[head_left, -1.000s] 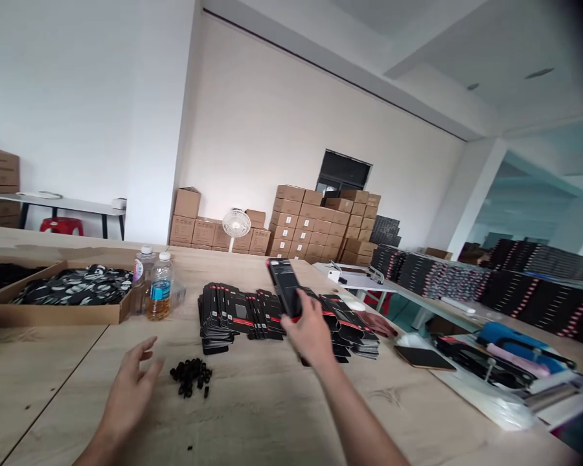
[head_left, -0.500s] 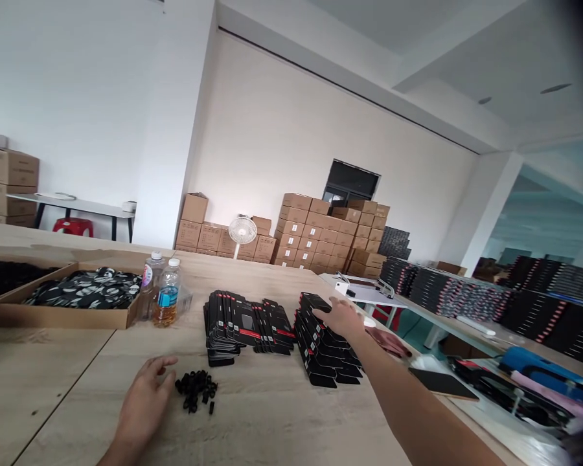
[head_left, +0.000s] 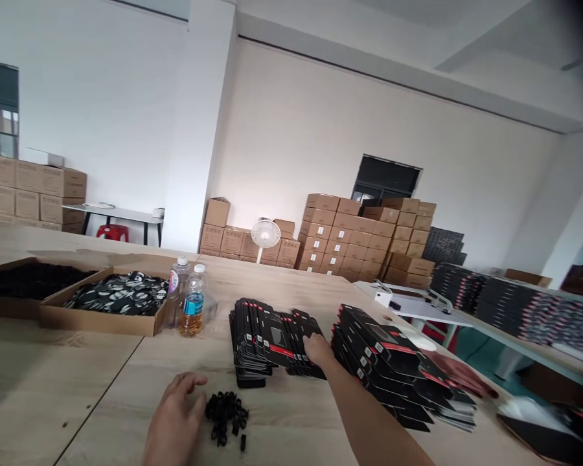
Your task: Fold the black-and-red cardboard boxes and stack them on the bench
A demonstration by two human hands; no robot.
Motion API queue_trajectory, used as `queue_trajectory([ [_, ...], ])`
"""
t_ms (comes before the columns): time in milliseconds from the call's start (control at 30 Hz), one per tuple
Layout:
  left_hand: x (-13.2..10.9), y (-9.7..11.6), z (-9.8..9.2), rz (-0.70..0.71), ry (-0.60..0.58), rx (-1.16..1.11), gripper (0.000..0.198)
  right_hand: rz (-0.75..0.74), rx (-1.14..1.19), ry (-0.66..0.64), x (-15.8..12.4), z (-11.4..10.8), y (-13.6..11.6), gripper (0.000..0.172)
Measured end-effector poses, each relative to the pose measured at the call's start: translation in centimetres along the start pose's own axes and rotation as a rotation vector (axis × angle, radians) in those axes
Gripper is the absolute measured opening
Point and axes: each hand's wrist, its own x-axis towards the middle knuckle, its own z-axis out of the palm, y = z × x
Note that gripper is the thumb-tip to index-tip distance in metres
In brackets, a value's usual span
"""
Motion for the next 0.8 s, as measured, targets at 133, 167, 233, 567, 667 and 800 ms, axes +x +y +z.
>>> queue_trajectory([
  [133, 0.0, 0.4, 0.1, -0.016, -0.028, 0.061, 0.027, 0.023, 0.003, -0.008, 0.7, 1.6, 0.4, 0.031],
  [167, 0.0, 0.4, 0.2, -0.018, -0.036, 0.069, 0.027, 0.022, 0.007, -0.012, 0.8, 1.7, 0.5, 0.031],
  [233, 0.0, 0.3, 0.2, -0.015, -0.046, 0.077, 0.026, 0.035, 0.020, -0.019, 1.3, 1.5, 0.6, 0.035],
  [567, -0.1, 0.1, 0.1, 0.008, -0.058, 0.106, 0.025, -0.126, 0.320, -0.109, 0.5, 3.5, -1.6, 0.042],
  [667, -0.2, 0.2, 0.1, 0.008, -0.041, 0.111, 0.025, -0.156, 0.420, -0.152, 0.1, 3.3, -2.2, 0.044],
  [800, -0.1, 0.2, 0.1, -0.001, -0.054, 0.112, 0.025, -0.159, 0.504, -0.216, -0.3, 2.5, -3.3, 0.060],
])
